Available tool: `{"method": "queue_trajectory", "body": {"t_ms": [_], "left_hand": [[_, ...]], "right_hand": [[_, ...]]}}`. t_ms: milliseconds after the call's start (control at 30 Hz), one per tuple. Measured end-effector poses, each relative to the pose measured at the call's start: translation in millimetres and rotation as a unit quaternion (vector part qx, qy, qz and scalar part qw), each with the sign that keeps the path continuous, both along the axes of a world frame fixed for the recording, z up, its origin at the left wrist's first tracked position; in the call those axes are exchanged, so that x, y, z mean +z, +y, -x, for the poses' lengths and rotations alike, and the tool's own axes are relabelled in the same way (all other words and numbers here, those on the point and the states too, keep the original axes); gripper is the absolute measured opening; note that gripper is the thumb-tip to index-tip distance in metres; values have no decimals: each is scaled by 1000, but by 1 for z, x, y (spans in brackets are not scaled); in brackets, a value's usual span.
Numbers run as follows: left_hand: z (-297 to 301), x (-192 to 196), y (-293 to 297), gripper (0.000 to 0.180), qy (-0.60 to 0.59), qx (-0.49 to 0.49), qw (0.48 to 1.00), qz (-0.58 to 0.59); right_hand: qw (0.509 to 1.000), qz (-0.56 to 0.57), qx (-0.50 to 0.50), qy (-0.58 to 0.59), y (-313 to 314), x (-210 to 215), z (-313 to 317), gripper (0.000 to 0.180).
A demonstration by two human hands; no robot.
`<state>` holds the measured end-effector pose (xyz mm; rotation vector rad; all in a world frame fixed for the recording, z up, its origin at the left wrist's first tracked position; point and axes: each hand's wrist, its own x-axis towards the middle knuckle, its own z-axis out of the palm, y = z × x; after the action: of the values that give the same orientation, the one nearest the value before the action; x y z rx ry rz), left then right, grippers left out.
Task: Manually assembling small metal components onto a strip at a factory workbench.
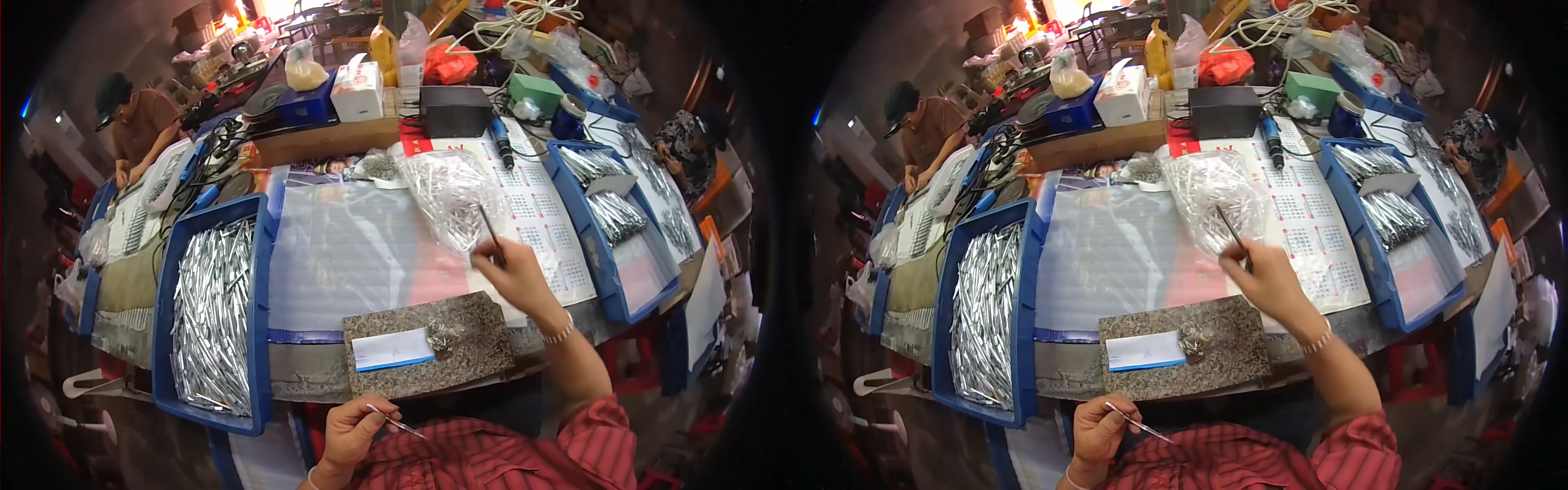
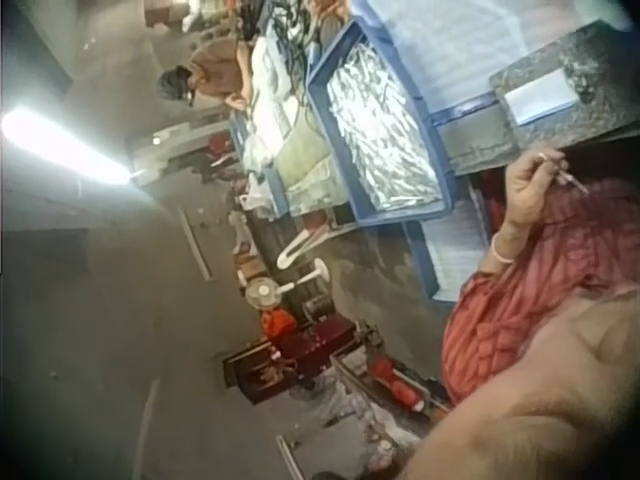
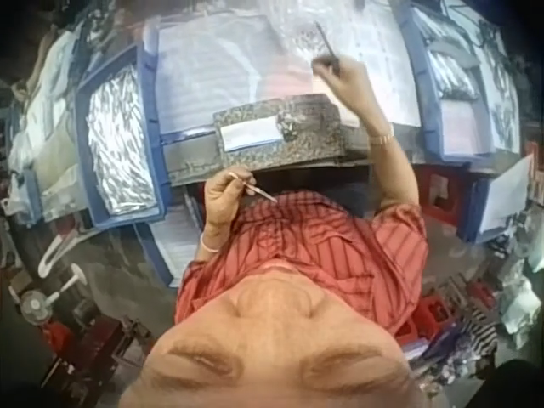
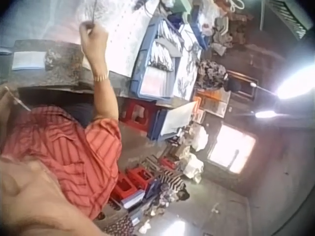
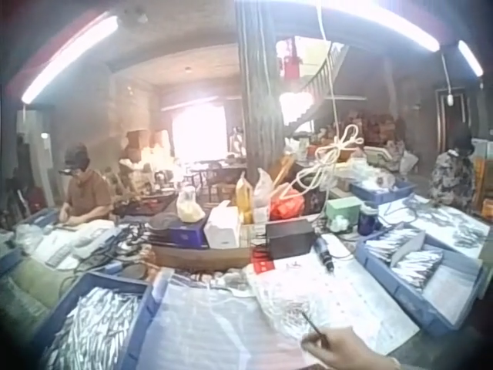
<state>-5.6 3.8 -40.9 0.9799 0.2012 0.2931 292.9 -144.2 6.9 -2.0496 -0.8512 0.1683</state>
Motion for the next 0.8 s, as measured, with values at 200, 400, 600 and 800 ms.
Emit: {"method": "queue_trajectory", "body": {"t_ms": [200,400,600,800], "left_hand": [[17,-6,-4,17,46,43,998,22],[19,-9,-1,14,78,19,997,-10],[15,-6,0,14,63,13,998,-6],[1,8,-4,19,72,16,992,-101]], "right_hand": [[968,106,0,-229,56,-45,-62,14],[943,170,-11,-287,70,-68,-76,8],[960,80,-18,-266,32,-27,-49,8],[993,74,-7,-92,-31,20,42,8]]}}
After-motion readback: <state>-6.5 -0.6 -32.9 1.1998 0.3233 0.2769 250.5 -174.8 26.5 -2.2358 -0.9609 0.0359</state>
